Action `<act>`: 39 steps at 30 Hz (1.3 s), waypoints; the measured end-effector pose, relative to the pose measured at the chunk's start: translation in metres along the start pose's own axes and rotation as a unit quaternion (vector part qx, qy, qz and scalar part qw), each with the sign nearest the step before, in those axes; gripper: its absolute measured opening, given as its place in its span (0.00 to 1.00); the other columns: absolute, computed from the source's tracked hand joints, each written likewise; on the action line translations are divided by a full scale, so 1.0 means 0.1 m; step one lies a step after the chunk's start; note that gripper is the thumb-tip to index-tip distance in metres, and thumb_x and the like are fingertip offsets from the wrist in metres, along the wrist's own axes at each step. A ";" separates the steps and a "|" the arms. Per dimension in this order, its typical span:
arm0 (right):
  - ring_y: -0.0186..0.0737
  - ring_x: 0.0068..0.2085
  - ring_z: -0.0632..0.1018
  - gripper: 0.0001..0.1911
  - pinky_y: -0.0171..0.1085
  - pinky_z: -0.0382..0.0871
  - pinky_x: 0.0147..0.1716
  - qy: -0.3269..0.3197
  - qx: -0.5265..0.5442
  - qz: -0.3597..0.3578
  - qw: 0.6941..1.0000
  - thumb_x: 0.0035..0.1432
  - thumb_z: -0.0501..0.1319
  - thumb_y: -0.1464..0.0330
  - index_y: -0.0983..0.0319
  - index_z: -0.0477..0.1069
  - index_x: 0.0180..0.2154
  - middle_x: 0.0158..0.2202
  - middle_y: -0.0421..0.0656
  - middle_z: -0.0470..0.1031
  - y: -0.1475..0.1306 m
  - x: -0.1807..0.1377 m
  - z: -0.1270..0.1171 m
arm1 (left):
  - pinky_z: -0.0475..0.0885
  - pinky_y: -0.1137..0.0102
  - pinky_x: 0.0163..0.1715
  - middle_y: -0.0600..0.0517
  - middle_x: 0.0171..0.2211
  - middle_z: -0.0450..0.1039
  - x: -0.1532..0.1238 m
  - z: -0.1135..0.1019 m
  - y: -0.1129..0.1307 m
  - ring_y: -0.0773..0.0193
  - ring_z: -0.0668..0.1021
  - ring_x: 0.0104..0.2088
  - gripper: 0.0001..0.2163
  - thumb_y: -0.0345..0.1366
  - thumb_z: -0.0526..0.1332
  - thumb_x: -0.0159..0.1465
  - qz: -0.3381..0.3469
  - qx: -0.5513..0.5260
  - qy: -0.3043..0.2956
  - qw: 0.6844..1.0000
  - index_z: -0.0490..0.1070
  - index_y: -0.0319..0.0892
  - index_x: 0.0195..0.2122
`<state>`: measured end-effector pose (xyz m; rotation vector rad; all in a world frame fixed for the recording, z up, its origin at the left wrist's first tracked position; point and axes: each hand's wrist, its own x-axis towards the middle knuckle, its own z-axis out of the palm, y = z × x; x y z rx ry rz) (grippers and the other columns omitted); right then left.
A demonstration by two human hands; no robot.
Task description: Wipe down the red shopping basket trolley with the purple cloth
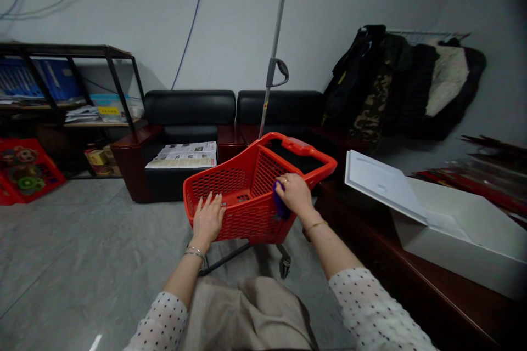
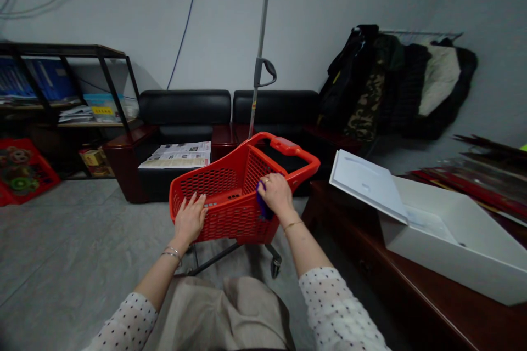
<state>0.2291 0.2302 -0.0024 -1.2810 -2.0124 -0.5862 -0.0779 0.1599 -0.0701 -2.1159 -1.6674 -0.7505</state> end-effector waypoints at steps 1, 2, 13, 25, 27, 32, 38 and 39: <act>0.46 0.43 0.74 0.14 0.44 0.65 0.49 0.016 -0.020 0.025 0.999 0.64 0.54 0.66 0.64 0.78 0.39 0.38 0.50 0.77 0.22 0.04 -0.06 | 0.54 0.54 0.66 0.49 0.61 0.68 0.00 0.01 0.01 0.56 0.63 0.66 0.22 0.40 0.46 0.72 0.000 -0.001 0.001 1.000 0.62 0.42 0.64; 0.47 0.44 0.74 0.14 0.45 0.65 0.50 0.033 -0.036 0.050 0.998 0.63 0.54 0.67 0.64 0.78 0.39 0.39 0.51 0.77 0.39 0.08 -0.10 | 0.54 0.54 0.66 0.49 0.61 0.68 0.00 0.01 0.01 0.56 0.63 0.66 0.22 0.40 0.46 0.72 0.000 -0.002 0.002 1.000 0.62 0.43 0.64; 0.44 0.47 0.74 0.13 0.45 0.65 0.55 0.024 0.063 -0.031 0.997 0.65 0.55 0.66 0.61 0.76 0.44 0.44 0.48 0.77 -0.90 -0.18 0.29 | 0.55 0.53 0.66 0.48 0.61 0.68 0.01 -0.02 0.02 0.55 0.64 0.65 0.22 0.40 0.46 0.72 0.000 -0.004 -0.001 1.000 0.63 0.42 0.64; 0.49 0.51 0.74 0.13 0.52 0.62 0.58 0.138 -0.035 0.127 0.982 0.61 0.54 0.68 0.63 0.77 0.40 0.44 0.51 0.78 0.19 -0.01 0.03 | 0.55 0.53 0.66 0.49 0.61 0.68 0.02 -0.01 0.05 0.54 0.64 0.65 0.22 0.39 0.46 0.71 -0.006 -0.015 -0.003 1.000 0.64 0.43 0.63; 0.46 0.49 0.74 0.12 0.49 0.62 0.59 0.100 0.008 0.054 0.993 0.63 0.55 0.68 0.62 0.77 0.41 0.43 0.49 0.78 -0.28 -0.12 0.16 | 0.55 0.53 0.66 0.48 0.61 0.68 0.02 -0.02 0.05 0.55 0.64 0.65 0.22 0.40 0.46 0.72 -0.005 -0.014 0.000 1.000 0.64 0.42 0.63; 0.42 0.47 0.75 0.13 0.43 0.66 0.54 -0.005 0.066 -0.042 0.997 0.65 0.55 0.66 0.60 0.76 0.44 0.44 0.46 0.78 -0.60 -0.15 0.15 | 0.55 0.54 0.66 0.49 0.61 0.68 0.00 -0.04 0.00 0.55 0.64 0.65 0.22 0.41 0.45 0.72 0.005 -0.004 -0.002 1.000 0.64 0.42 0.63; 0.47 0.42 0.75 0.16 0.47 0.64 0.52 0.046 -0.044 0.109 0.992 0.63 0.52 0.65 0.65 0.78 0.38 0.38 0.52 0.78 0.84 0.18 -0.30 | 0.56 0.53 0.65 0.50 0.61 0.68 0.01 -0.07 0.00 0.55 0.64 0.65 0.21 0.41 0.46 0.72 0.001 -0.005 -0.014 1.000 0.64 0.44 0.63; 0.48 0.43 0.75 0.18 0.47 0.63 0.53 0.063 -0.056 0.134 0.987 0.63 0.51 0.65 0.66 0.78 0.38 0.39 0.53 0.78 0.99 0.21 -0.33 | 0.56 0.53 0.66 0.49 0.61 0.68 0.01 -0.07 0.01 0.55 0.64 0.65 0.21 0.40 0.46 0.72 -0.001 -0.006 -0.013 1.000 0.64 0.44 0.63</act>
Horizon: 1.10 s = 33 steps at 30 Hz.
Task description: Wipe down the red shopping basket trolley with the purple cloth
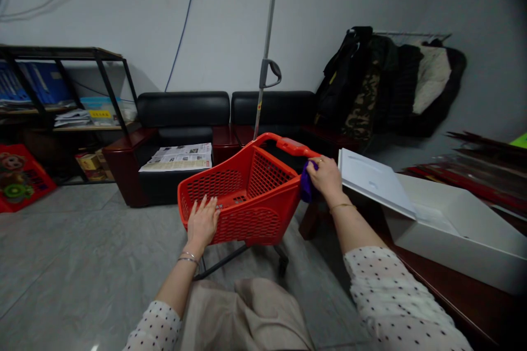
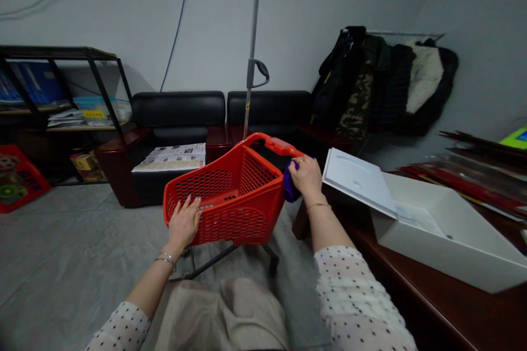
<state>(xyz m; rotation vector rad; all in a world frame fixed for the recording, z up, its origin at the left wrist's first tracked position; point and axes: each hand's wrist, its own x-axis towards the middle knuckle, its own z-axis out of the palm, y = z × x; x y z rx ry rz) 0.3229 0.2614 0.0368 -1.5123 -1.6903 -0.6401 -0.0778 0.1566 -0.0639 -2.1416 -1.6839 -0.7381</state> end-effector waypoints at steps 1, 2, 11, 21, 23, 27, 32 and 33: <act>0.48 0.44 0.74 0.18 0.48 0.63 0.53 0.016 -0.009 0.016 1.000 0.64 0.50 0.65 0.66 0.78 0.38 0.40 0.54 0.77 0.06 0.03 0.00 | 0.55 0.53 0.66 0.49 0.61 0.68 0.00 0.00 0.01 0.55 0.64 0.65 0.21 0.40 0.46 0.71 -0.002 -0.001 0.001 1.000 0.64 0.43 0.63; 0.49 0.45 0.74 0.18 0.48 0.62 0.54 0.031 -0.016 0.024 0.999 0.64 0.50 0.65 0.66 0.77 0.38 0.40 0.54 0.77 0.03 0.01 0.02 | 0.55 0.53 0.66 0.49 0.61 0.68 0.00 -0.01 0.02 0.55 0.64 0.65 0.21 0.40 0.46 0.71 -0.004 -0.003 0.003 1.000 0.64 0.43 0.63; 0.44 0.47 0.74 0.11 0.46 0.61 0.58 -0.034 0.118 -0.106 0.987 0.64 0.56 0.67 0.61 0.75 0.42 0.44 0.48 0.77 -1.97 -1.01 0.33 | 0.56 0.53 0.66 0.49 0.61 0.69 -0.01 -0.01 0.03 0.55 0.65 0.65 0.21 0.40 0.46 0.72 -0.003 -0.003 0.015 1.000 0.64 0.42 0.63; 0.50 0.50 0.73 0.13 0.55 0.60 0.59 0.020 0.082 -0.013 0.996 0.62 0.55 0.69 0.62 0.77 0.42 0.44 0.51 0.77 -0.93 -0.54 0.22 | 0.55 0.52 0.66 0.49 0.61 0.68 -0.01 0.04 0.07 0.55 0.65 0.65 0.22 0.40 0.46 0.71 -0.010 -0.008 0.013 1.000 0.63 0.44 0.64; 0.49 0.49 0.73 0.12 0.55 0.60 0.58 0.022 0.093 -0.004 0.995 0.61 0.55 0.70 0.62 0.77 0.41 0.43 0.51 0.77 -1.18 -0.66 0.28 | 0.55 0.51 0.66 0.48 0.60 0.69 0.00 0.06 0.11 0.54 0.65 0.65 0.22 0.40 0.46 0.71 -0.014 -0.009 0.015 1.000 0.63 0.44 0.64; 0.45 0.48 0.74 0.12 0.49 0.61 0.59 -0.023 0.139 -0.074 0.987 0.63 0.55 0.69 0.61 0.76 0.43 0.44 0.48 0.78 -1.95 -1.03 0.38 | 0.56 0.51 0.65 0.47 0.60 0.70 0.01 0.06 0.13 0.53 0.66 0.64 0.22 0.40 0.46 0.71 -0.014 -0.006 0.014 1.000 0.63 0.43 0.64; 0.42 0.42 0.75 0.11 0.41 0.66 0.48 -0.094 0.145 -0.154 0.973 0.63 0.56 0.67 0.60 0.76 0.41 0.40 0.45 0.78 -1.70 -0.88 0.28 | 0.56 0.52 0.65 0.47 0.60 0.69 0.00 0.02 0.09 0.53 0.66 0.64 0.22 0.40 0.45 0.71 -0.007 0.000 0.013 1.000 0.62 0.42 0.64; 0.42 0.41 0.75 0.11 0.41 0.66 0.47 -0.092 0.131 -0.143 0.977 0.63 0.56 0.68 0.60 0.77 0.40 0.38 0.45 0.78 -1.52 -0.79 0.25 | 0.56 0.52 0.65 0.47 0.61 0.68 -0.01 0.02 0.09 0.53 0.65 0.64 0.22 0.40 0.45 0.71 -0.007 0.000 0.013 1.000 0.62 0.42 0.64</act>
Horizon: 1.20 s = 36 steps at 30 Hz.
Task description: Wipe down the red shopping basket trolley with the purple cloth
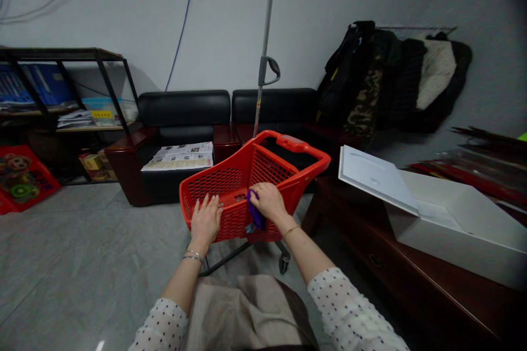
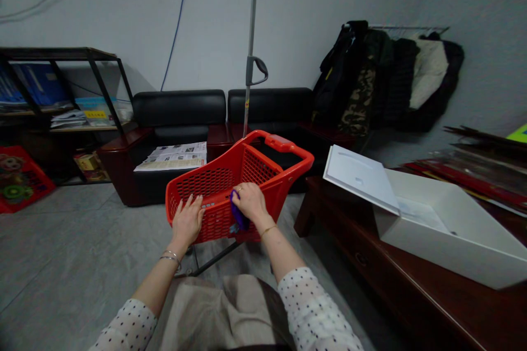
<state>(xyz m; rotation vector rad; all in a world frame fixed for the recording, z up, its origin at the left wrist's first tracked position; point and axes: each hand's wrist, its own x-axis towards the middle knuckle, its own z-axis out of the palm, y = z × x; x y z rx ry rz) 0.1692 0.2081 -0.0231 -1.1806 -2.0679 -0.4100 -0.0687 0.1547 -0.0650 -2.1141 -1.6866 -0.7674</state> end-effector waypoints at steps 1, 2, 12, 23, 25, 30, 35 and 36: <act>0.43 0.40 0.74 0.11 0.41 0.66 0.47 0.015 -0.016 0.023 0.999 0.63 0.55 0.68 0.61 0.77 0.38 0.36 0.46 0.78 0.16 0.02 -0.07 | 0.56 0.52 0.65 0.47 0.61 0.68 0.00 0.00 0.00 0.54 0.65 0.65 0.22 0.40 0.45 0.71 0.000 0.000 0.000 1.000 0.62 0.43 0.64; 0.44 0.40 0.74 0.11 0.42 0.65 0.48 0.039 -0.034 0.050 0.997 0.63 0.55 0.69 0.61 0.77 0.37 0.36 0.46 0.77 0.27 0.04 -0.12 | 0.55 0.52 0.66 0.48 0.61 0.68 0.00 0.00 0.01 0.54 0.65 0.65 0.22 0.40 0.45 0.71 -0.002 -0.001 0.001 1.000 0.62 0.43 0.64; 0.43 0.44 0.73 0.11 0.41 0.64 0.50 -0.005 0.001 -0.007 1.000 0.65 0.57 0.64 0.60 0.75 0.44 0.41 0.46 0.76 -0.40 -0.08 0.13 | 0.56 0.54 0.66 0.48 0.60 0.69 -0.02 0.05 0.02 0.54 0.66 0.64 0.22 0.40 0.46 0.71 0.003 -0.002 0.008 1.000 0.62 0.43 0.64; 0.46 0.38 0.71 0.13 0.44 0.62 0.46 0.069 -0.077 0.086 0.991 0.64 0.57 0.62 0.61 0.75 0.32 0.31 0.47 0.74 -0.19 -0.01 0.16 | 0.57 0.54 0.65 0.48 0.60 0.70 -0.02 0.05 0.06 0.54 0.67 0.64 0.22 0.40 0.46 0.71 -0.009 -0.006 0.014 1.000 0.63 0.42 0.63; 0.45 0.38 0.71 0.14 0.42 0.62 0.43 0.036 -0.065 0.056 0.996 0.65 0.56 0.59 0.60 0.75 0.34 0.32 0.46 0.74 -0.38 -0.04 0.21 | 0.57 0.55 0.65 0.48 0.60 0.70 -0.03 0.06 0.03 0.54 0.67 0.63 0.22 0.40 0.46 0.71 -0.003 -0.005 0.012 1.000 0.63 0.42 0.64; 0.43 0.37 0.71 0.13 0.40 0.61 0.43 0.004 -0.084 0.032 0.996 0.65 0.55 0.62 0.61 0.76 0.34 0.32 0.45 0.74 0.08 0.01 -0.08 | 0.58 0.55 0.64 0.48 0.60 0.69 -0.03 0.05 -0.04 0.55 0.67 0.64 0.22 0.40 0.46 0.71 0.007 0.003 -0.006 1.000 0.63 0.42 0.64; 0.45 0.38 0.70 0.13 0.43 0.59 0.47 0.057 -0.117 0.137 0.982 0.62 0.55 0.65 0.63 0.76 0.32 0.31 0.48 0.74 0.40 0.10 -0.17 | 0.58 0.56 0.65 0.49 0.61 0.69 -0.01 0.05 0.06 0.55 0.67 0.64 0.22 0.41 0.46 0.72 -0.008 0.001 -0.011 1.000 0.63 0.41 0.64; 0.45 0.38 0.70 0.12 0.43 0.59 0.47 0.057 -0.115 0.141 0.982 0.61 0.55 0.66 0.63 0.76 0.32 0.31 0.48 0.74 0.29 0.09 -0.11 | 0.58 0.56 0.65 0.49 0.61 0.69 -0.01 0.05 0.08 0.55 0.67 0.64 0.22 0.41 0.46 0.72 -0.012 0.000 -0.010 1.000 0.63 0.41 0.63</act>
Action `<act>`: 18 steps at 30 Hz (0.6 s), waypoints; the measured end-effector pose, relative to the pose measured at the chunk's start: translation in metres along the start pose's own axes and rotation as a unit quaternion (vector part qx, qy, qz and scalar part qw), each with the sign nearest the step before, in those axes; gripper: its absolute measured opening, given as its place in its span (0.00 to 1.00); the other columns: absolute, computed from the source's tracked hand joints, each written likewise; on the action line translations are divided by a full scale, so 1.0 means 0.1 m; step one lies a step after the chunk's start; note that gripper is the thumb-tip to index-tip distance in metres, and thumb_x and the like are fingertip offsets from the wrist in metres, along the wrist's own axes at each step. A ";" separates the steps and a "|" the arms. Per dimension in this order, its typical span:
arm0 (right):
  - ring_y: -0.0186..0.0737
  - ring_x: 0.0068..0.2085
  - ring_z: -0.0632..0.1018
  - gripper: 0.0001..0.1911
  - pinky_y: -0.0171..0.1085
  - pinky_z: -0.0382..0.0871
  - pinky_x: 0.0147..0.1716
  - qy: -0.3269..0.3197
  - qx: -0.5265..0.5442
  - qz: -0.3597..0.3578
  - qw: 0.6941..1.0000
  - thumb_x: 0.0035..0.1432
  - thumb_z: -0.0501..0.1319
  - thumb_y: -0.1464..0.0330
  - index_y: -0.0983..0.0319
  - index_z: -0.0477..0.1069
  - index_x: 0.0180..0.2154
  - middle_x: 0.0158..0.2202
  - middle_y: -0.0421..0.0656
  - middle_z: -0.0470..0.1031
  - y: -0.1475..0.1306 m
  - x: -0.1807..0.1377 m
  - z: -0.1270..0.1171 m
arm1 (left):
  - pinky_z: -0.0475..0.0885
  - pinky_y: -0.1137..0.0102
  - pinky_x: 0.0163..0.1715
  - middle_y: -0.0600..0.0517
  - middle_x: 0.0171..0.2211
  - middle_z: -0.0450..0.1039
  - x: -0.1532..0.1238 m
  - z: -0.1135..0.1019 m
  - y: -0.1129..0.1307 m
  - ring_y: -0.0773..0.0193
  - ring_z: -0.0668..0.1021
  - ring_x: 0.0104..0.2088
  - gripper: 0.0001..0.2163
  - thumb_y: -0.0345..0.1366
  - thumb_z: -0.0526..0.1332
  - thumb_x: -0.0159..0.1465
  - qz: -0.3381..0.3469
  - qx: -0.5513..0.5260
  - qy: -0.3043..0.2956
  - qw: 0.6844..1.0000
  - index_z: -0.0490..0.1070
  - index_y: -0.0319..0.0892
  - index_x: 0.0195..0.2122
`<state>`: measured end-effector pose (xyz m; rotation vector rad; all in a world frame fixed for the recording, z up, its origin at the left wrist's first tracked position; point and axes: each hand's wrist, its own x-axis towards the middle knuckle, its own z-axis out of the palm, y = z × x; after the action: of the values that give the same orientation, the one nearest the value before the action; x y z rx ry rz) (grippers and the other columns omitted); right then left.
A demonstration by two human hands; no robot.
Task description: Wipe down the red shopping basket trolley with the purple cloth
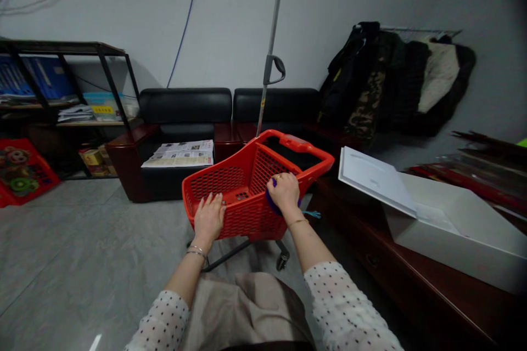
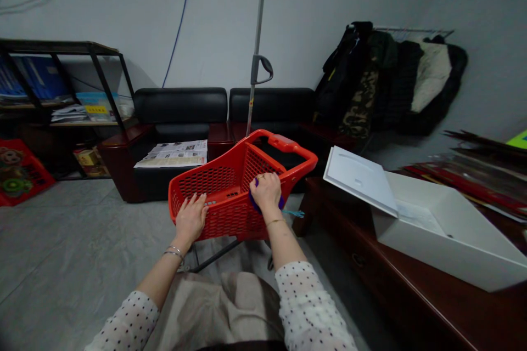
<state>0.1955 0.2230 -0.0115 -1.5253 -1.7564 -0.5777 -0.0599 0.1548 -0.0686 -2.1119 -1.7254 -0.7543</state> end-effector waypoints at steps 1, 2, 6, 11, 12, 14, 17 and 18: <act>0.45 0.38 0.70 0.12 0.43 0.59 0.46 -0.006 0.006 -0.007 1.000 0.61 0.55 0.66 0.63 0.76 0.32 0.31 0.48 0.74 -0.14 -0.07 0.04 | 0.58 0.56 0.65 0.49 0.61 0.69 0.00 0.00 0.02 0.55 0.67 0.64 0.22 0.41 0.45 0.72 -0.003 -0.001 0.000 1.000 0.63 0.41 0.63; 0.44 0.38 0.70 0.12 0.42 0.59 0.46 -0.015 0.016 -0.020 1.000 0.61 0.55 0.67 0.63 0.76 0.32 0.31 0.48 0.74 -0.29 -0.14 0.08 | 0.58 0.56 0.65 0.49 0.61 0.69 0.01 0.00 0.03 0.55 0.67 0.64 0.22 0.41 0.45 0.72 -0.005 -0.002 -0.001 1.000 0.64 0.41 0.63; 0.42 0.38 0.70 0.12 0.39 0.59 0.44 -0.062 0.055 -0.101 0.991 0.64 0.55 0.64 0.61 0.76 0.35 0.33 0.46 0.74 -0.55 -0.30 0.11 | 0.59 0.57 0.64 0.48 0.61 0.69 0.01 -0.03 -0.01 0.54 0.66 0.64 0.22 0.41 0.45 0.72 0.002 -0.005 -0.015 1.000 0.63 0.40 0.64; 0.43 0.38 0.70 0.13 0.41 0.59 0.45 -0.055 0.029 -0.086 0.994 0.63 0.55 0.65 0.62 0.77 0.35 0.32 0.46 0.74 0.10 -0.01 -0.05 | 0.59 0.58 0.65 0.48 0.61 0.68 0.01 -0.05 -0.06 0.55 0.66 0.64 0.23 0.41 0.44 0.72 0.002 -0.008 -0.034 0.999 0.62 0.40 0.64; 0.43 0.37 0.70 0.13 0.41 0.59 0.45 -0.041 0.022 -0.062 0.997 0.63 0.55 0.65 0.62 0.76 0.34 0.32 0.46 0.74 0.20 0.04 -0.07 | 0.58 0.58 0.65 0.48 0.62 0.68 0.01 -0.04 -0.04 0.55 0.66 0.64 0.23 0.41 0.44 0.72 0.000 -0.011 -0.036 0.999 0.62 0.40 0.64; 0.44 0.36 0.69 0.13 0.42 0.59 0.45 -0.015 0.016 -0.018 1.000 0.62 0.55 0.65 0.62 0.76 0.32 0.30 0.46 0.73 0.25 0.07 -0.05 | 0.58 0.58 0.65 0.49 0.62 0.67 0.01 -0.04 0.00 0.56 0.65 0.65 0.23 0.41 0.44 0.72 -0.005 -0.018 -0.039 0.999 0.61 0.42 0.65; 0.44 0.37 0.69 0.12 0.43 0.59 0.46 0.000 0.029 -0.011 1.000 0.61 0.55 0.66 0.61 0.75 0.31 0.30 0.46 0.73 -0.02 -0.05 0.05 | 0.58 0.58 0.65 0.49 0.62 0.67 0.05 -0.06 0.05 0.56 0.65 0.65 0.23 0.41 0.43 0.72 -0.016 -0.020 -0.067 0.997 0.61 0.41 0.65; 0.44 0.37 0.69 0.11 0.42 0.59 0.46 -0.002 0.039 -0.022 0.999 0.61 0.56 0.67 0.61 0.75 0.32 0.31 0.46 0.73 -0.14 -0.12 0.09 | 0.59 0.59 0.64 0.48 0.62 0.67 0.07 -0.09 0.04 0.56 0.65 0.65 0.24 0.41 0.42 0.72 -0.015 -0.021 -0.088 0.996 0.61 0.41 0.65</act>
<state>0.1801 0.2189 -0.0243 -1.4393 -1.7979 -0.5224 -0.0571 0.1549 -0.0572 -2.2446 -1.8487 -0.6348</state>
